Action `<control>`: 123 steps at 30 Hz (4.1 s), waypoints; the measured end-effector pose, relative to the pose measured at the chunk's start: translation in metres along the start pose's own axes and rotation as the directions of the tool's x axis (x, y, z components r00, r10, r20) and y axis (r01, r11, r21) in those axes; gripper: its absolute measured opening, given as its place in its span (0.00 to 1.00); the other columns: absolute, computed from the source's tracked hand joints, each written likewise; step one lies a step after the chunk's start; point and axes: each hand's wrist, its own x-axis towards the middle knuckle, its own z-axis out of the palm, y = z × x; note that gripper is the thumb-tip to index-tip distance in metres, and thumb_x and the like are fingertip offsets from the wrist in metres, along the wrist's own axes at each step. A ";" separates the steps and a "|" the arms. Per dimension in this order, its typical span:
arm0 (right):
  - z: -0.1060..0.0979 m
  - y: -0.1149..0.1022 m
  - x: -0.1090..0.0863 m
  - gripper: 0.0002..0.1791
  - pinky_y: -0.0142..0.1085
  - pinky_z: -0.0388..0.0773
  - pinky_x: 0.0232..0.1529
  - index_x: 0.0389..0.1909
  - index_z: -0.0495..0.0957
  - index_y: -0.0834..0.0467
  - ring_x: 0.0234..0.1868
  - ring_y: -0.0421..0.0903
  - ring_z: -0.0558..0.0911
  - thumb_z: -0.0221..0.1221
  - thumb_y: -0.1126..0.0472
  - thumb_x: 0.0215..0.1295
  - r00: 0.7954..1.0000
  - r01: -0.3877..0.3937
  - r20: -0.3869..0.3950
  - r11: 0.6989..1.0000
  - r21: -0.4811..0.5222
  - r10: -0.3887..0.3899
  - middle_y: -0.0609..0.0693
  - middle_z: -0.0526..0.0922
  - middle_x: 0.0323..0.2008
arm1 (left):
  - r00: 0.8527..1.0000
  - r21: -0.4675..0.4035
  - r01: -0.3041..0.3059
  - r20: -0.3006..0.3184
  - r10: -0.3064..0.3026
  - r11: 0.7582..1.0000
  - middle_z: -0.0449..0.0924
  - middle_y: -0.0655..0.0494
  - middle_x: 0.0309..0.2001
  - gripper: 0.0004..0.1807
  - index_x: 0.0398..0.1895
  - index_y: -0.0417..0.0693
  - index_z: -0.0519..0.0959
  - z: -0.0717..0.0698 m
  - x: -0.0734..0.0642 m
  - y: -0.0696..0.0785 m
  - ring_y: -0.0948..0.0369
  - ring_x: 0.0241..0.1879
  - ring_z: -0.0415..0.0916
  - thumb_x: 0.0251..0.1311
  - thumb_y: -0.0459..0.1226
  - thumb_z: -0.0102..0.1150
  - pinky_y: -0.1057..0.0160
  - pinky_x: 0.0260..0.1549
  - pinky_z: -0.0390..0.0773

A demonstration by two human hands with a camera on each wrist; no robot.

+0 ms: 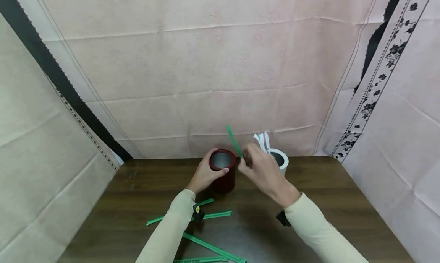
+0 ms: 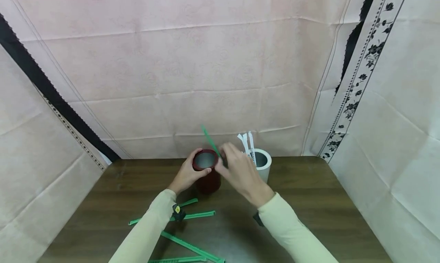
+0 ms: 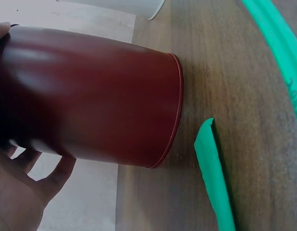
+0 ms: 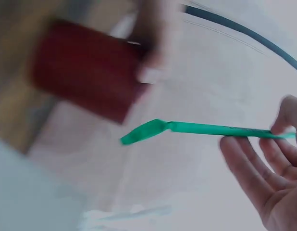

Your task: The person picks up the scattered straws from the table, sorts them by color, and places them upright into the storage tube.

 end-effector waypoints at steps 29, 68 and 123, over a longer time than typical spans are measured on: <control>0.077 0.051 0.016 0.27 0.42 0.78 0.45 0.70 0.67 0.52 0.45 0.49 0.77 0.52 0.67 0.71 0.904 -0.353 0.317 0.918 0.181 0.286 0.53 0.72 0.60 | 0.997 -0.017 0.011 0.078 -0.010 1.000 0.65 0.54 0.68 0.51 0.76 0.66 0.54 -0.010 -0.001 0.000 0.55 0.61 0.72 0.52 0.59 0.71 0.48 0.57 0.75; 0.139 0.072 -0.017 0.47 0.51 0.75 0.59 0.72 0.63 0.51 0.63 0.50 0.71 0.70 0.38 0.54 0.870 -0.490 0.239 0.807 0.329 0.431 0.44 0.62 0.70 | 0.873 0.548 -0.045 0.427 -0.234 0.835 0.79 0.70 0.33 0.12 0.43 0.58 0.84 -0.103 -0.106 -0.036 0.71 0.32 0.75 0.57 0.45 0.71 0.59 0.33 0.78; 0.142 0.070 -0.020 0.46 0.50 0.74 0.60 0.72 0.64 0.51 0.62 0.52 0.72 0.71 0.41 0.55 0.878 -0.477 0.218 0.798 0.368 0.425 0.43 0.62 0.69 | 0.975 0.176 0.219 -0.060 -0.212 0.960 0.83 0.49 0.49 0.34 0.55 0.46 0.80 -0.049 0.042 0.081 0.53 0.49 0.81 0.63 0.65 0.54 0.50 0.46 0.81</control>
